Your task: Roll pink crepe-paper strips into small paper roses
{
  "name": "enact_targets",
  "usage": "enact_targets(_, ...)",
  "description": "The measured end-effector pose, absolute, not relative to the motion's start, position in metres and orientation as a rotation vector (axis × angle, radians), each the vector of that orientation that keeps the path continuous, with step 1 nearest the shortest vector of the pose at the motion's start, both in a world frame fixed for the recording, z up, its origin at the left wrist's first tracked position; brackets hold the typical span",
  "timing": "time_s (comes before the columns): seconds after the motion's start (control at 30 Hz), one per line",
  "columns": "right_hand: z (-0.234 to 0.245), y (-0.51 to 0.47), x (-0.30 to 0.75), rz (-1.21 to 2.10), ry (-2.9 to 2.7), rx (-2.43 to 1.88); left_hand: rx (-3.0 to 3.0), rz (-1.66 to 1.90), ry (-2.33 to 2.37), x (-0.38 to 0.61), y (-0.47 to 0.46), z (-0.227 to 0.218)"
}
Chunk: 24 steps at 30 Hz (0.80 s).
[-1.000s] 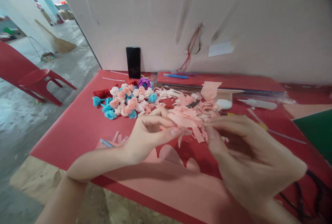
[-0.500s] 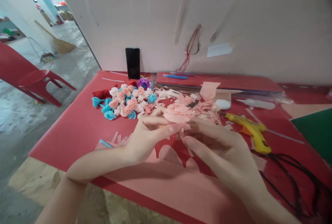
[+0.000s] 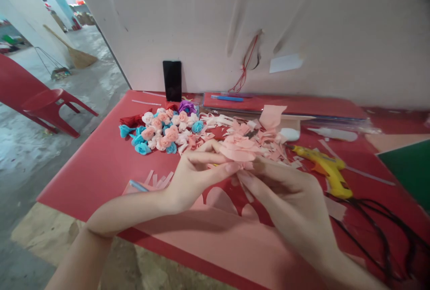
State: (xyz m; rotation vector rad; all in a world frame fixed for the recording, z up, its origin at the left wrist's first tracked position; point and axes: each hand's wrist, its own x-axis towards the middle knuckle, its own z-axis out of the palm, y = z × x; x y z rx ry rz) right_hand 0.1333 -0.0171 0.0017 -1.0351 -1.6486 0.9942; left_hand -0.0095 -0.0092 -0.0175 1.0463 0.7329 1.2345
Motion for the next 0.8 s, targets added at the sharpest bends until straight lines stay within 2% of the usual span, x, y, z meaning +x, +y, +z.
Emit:
enact_targets(0.5, 0.006, -0.020, 0.129, 0.988, -1.638, -1.079, 1.078, 1.343, 0.773, -0.009, -0.006, -0.015)
enact_targets(0.8, 0.000, -0.025, 0.129, 0.995, -1.723, -0.772, 1.070, 1.203, 0.585, -0.010, -0.015, -0.013)
